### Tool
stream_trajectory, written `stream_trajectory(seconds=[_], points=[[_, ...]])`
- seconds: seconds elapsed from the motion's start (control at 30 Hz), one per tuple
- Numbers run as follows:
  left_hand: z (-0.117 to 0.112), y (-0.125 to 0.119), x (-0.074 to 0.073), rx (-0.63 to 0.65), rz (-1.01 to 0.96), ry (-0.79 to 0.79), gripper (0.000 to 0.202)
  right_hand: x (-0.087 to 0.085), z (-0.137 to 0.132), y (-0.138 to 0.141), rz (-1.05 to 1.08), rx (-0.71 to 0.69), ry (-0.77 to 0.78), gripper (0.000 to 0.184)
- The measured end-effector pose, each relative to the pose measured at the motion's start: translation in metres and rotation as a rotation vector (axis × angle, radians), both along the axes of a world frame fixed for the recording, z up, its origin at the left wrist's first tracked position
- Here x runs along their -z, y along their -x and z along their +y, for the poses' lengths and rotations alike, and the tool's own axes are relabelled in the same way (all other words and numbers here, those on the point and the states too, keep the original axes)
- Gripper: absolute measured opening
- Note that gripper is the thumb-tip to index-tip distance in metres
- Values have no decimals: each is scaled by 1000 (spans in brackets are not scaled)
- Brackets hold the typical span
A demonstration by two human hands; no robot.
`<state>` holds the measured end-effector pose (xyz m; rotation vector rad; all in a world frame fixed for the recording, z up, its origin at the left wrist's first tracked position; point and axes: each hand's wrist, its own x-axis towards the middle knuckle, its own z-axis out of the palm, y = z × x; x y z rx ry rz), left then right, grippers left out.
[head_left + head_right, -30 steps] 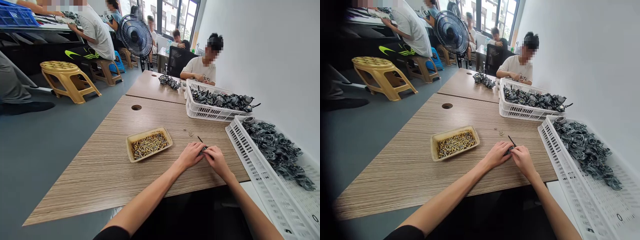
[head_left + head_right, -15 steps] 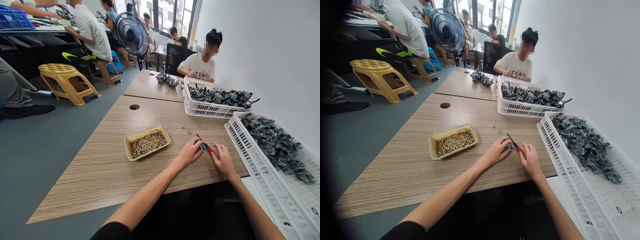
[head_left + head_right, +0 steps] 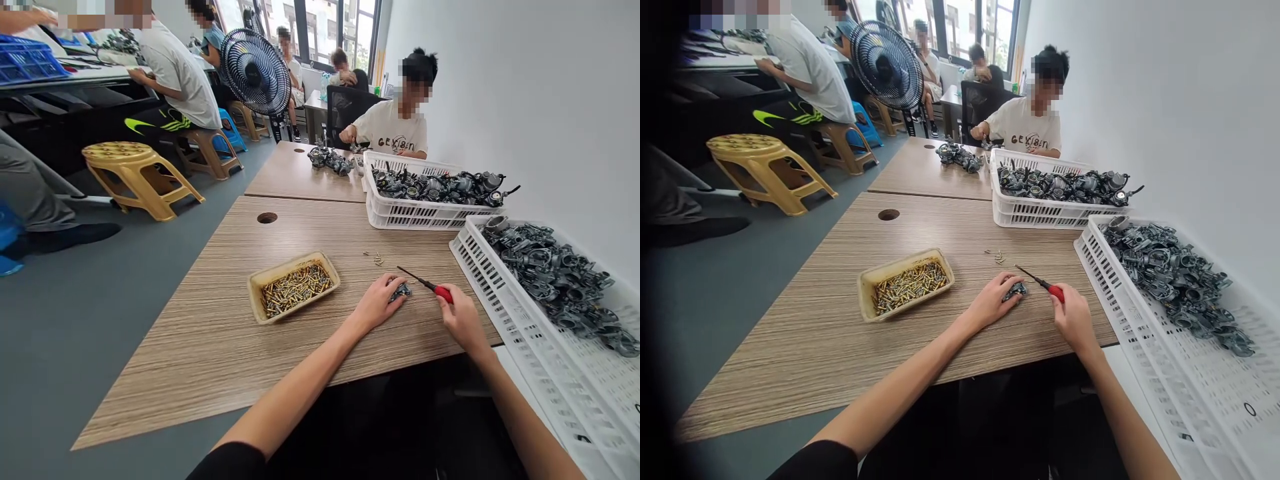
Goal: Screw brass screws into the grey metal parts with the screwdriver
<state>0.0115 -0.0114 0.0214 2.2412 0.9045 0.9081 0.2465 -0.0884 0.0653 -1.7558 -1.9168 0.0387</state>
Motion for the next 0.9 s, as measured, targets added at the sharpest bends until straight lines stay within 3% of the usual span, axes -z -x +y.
stream_trajectory(seconds=[0.13, 0.23, 0.37, 0.9], points=[[1, -1, 2, -9, 4, -14, 37, -30, -23, -8, 17, -109, -101, 27], [0, -2, 3, -23, 3, -21, 36, -41, -37, -8, -9, -181, -152, 29], [0, -2, 3, -24, -5, -20, 36, -43, -47, -6, -58, -235, -223, 34], [0, -3, 6, -35, -6, -34, 36, -54, -54, -10, -116, -315, -209, 44]])
